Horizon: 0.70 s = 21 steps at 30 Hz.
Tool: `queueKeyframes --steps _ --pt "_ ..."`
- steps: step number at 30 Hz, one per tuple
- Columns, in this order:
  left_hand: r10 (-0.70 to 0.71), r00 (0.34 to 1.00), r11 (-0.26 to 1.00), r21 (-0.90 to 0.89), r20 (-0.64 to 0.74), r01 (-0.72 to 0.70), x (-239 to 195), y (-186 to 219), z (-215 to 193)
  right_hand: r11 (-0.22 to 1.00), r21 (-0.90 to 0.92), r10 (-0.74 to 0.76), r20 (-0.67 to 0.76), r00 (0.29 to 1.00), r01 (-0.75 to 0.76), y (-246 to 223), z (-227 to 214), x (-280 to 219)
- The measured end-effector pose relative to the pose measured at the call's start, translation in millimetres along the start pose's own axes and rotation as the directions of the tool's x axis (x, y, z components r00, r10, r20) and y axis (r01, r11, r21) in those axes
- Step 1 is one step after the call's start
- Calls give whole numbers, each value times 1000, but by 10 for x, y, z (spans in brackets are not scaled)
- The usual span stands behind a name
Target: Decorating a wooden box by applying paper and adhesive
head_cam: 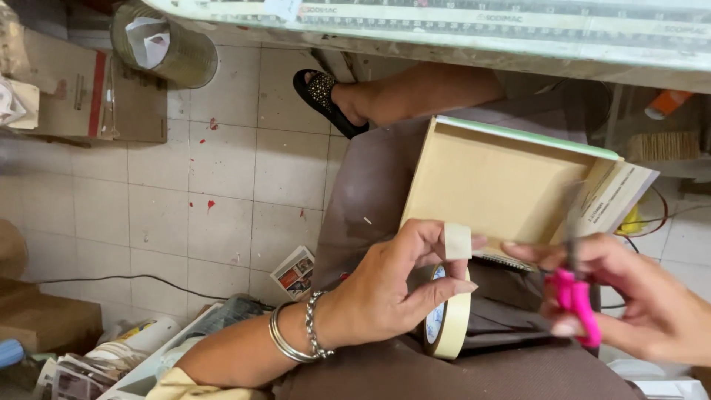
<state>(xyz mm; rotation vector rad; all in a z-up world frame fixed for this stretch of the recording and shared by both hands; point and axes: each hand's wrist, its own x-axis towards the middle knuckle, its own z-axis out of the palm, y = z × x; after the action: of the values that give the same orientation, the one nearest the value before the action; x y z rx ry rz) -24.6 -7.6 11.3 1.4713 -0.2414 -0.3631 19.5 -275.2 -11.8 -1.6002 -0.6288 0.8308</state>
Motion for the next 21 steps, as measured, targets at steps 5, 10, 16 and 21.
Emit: queueKeyframes --steps 5,10,16,21 --pt "-103 994 986 -131 -25 99 25 -19 6 992 108 -69 83 994 59 -77 208 178" --pt "-182 983 943 -286 -16 170 27 42 -11 998 33 -58 102 993 55 29 350 190" --pt "-353 933 901 -242 72 360 143 87 -60 1000 -10 -29 61 998 30 -87 -17 133" --pt "-309 951 951 -11 22 309 158 178 -152 116 -591 748 581 -321 -798 2678 -690 -743"
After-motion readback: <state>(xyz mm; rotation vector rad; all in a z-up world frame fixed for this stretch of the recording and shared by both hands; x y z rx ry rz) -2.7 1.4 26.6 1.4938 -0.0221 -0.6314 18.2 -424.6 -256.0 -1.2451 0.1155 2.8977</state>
